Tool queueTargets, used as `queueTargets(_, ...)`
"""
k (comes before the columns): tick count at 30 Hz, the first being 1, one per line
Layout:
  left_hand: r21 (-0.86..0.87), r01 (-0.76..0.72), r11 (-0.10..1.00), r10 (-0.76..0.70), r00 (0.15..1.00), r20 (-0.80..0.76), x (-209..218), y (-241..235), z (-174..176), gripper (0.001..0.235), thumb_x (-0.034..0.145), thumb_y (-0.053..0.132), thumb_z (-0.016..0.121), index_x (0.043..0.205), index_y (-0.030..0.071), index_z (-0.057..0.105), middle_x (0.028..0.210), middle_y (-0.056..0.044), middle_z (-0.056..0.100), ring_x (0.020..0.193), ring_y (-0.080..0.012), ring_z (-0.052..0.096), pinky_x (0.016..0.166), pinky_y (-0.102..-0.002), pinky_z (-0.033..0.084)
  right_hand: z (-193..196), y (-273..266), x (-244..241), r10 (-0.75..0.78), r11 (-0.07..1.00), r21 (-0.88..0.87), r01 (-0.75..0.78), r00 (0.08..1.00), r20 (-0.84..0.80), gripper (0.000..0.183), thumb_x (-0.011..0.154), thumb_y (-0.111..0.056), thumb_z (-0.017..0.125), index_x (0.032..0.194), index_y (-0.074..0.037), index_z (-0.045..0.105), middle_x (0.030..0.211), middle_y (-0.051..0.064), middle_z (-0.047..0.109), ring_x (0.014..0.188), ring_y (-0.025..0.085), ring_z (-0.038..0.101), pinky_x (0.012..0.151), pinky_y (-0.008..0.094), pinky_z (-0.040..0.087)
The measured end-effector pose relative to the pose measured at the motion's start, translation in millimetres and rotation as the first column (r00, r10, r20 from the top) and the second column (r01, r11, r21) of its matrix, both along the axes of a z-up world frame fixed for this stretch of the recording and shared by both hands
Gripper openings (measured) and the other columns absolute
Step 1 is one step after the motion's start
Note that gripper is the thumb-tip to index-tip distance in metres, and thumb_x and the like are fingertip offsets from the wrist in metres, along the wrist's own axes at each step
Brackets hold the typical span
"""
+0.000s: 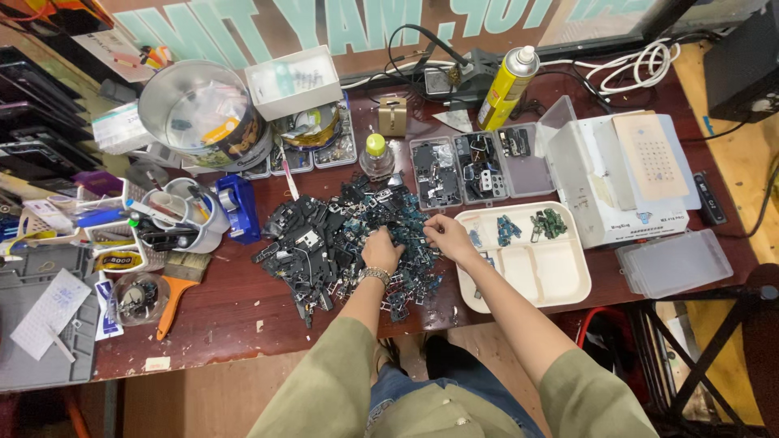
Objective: The person sorts small electronic components from a large pile on a workbench, picking up items one by one and placing them into a compartmentalized tray. The person handles various connectors and small parts, organizing them into separate sections of the tray.
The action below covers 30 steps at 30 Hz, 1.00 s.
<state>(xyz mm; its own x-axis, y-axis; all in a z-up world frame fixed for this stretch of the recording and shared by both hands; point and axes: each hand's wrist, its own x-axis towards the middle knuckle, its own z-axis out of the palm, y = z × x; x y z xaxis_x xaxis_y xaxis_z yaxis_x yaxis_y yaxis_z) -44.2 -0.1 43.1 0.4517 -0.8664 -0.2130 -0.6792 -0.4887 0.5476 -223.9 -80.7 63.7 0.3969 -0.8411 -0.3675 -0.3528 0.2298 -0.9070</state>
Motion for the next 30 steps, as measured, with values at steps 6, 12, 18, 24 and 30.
queueTargets(6, 0.019, -0.103, 0.995, 0.104, 0.967, -0.231, 28, -11, -20, 0.027, 0.075, 0.025, 0.088, 0.092, 0.006, 0.080, 0.089, -0.013, 0.079, 0.083, -0.0275, 0.075, 0.080, -0.040, 0.059, -5, -1, -7, -0.003, 1.000, 0.026, 0.004, 1.000, -0.012, 0.019, 0.094, -0.015, 0.070, 0.108, -0.002, 0.071, 0.089, 0.003, 0.072, 0.076, 0.009, 0.068, 0.070, 0.026, 0.059)
queueTargets(12, -0.005, -0.269, 0.963, 0.109, 0.408, -0.906, 40, -28, -16, 0.025, 0.083, 0.011, 0.083, 0.099, -0.003, 0.071, 0.088, -0.012, 0.077, 0.072, -0.0184, 0.074, 0.066, -0.031, 0.063, -5, -3, 9, -0.045, 0.994, 0.100, 0.036, 0.995, 0.093, 0.020, 0.094, -0.015, 0.070, 0.109, -0.002, 0.071, 0.088, 0.004, 0.072, 0.075, 0.012, 0.070, 0.070, 0.026, 0.059)
queueTargets(18, -0.017, -0.259, 0.966, 0.074, 0.339, -0.938, 19, -41, 4, 0.023, 0.088, 0.013, 0.079, 0.100, -0.004, 0.070, 0.090, -0.012, 0.076, 0.072, -0.0175, 0.074, 0.066, -0.030, 0.064, 32, 1, 15, -0.020, 0.955, -0.297, -0.001, 0.998, -0.067, 0.018, 0.090, -0.011, 0.073, 0.103, -0.001, 0.071, 0.089, 0.010, 0.073, 0.077, 0.019, 0.072, 0.071, 0.034, 0.058)
queueTargets(24, 0.024, -0.229, 0.973, 0.096, 0.308, -0.947, -26, -68, -2, 0.023, 0.089, 0.013, 0.078, 0.099, -0.005, 0.069, 0.091, -0.014, 0.076, 0.073, -0.0201, 0.076, 0.066, -0.031, 0.064, 59, 16, -17, -0.081, 0.767, -0.635, -0.090, 0.969, -0.235, 0.017, 0.088, -0.008, 0.075, 0.101, 0.000, 0.069, 0.097, 0.017, 0.069, 0.084, 0.031, 0.068, 0.073, 0.041, 0.054)
queueTargets(30, -0.069, -0.055, 0.996, -0.042, 0.399, -0.916, -82, -96, -25, 0.026, 0.087, 0.008, 0.079, 0.105, -0.009, 0.071, 0.092, -0.014, 0.076, 0.073, -0.0191, 0.075, 0.066, -0.032, 0.064, -1, -18, -85, -0.186, 0.969, -0.147, 0.199, 0.978, 0.093, 0.025, 0.087, -0.005, 0.072, 0.110, -0.003, 0.066, 0.095, 0.011, 0.075, 0.079, 0.020, 0.070, 0.069, 0.035, 0.056)
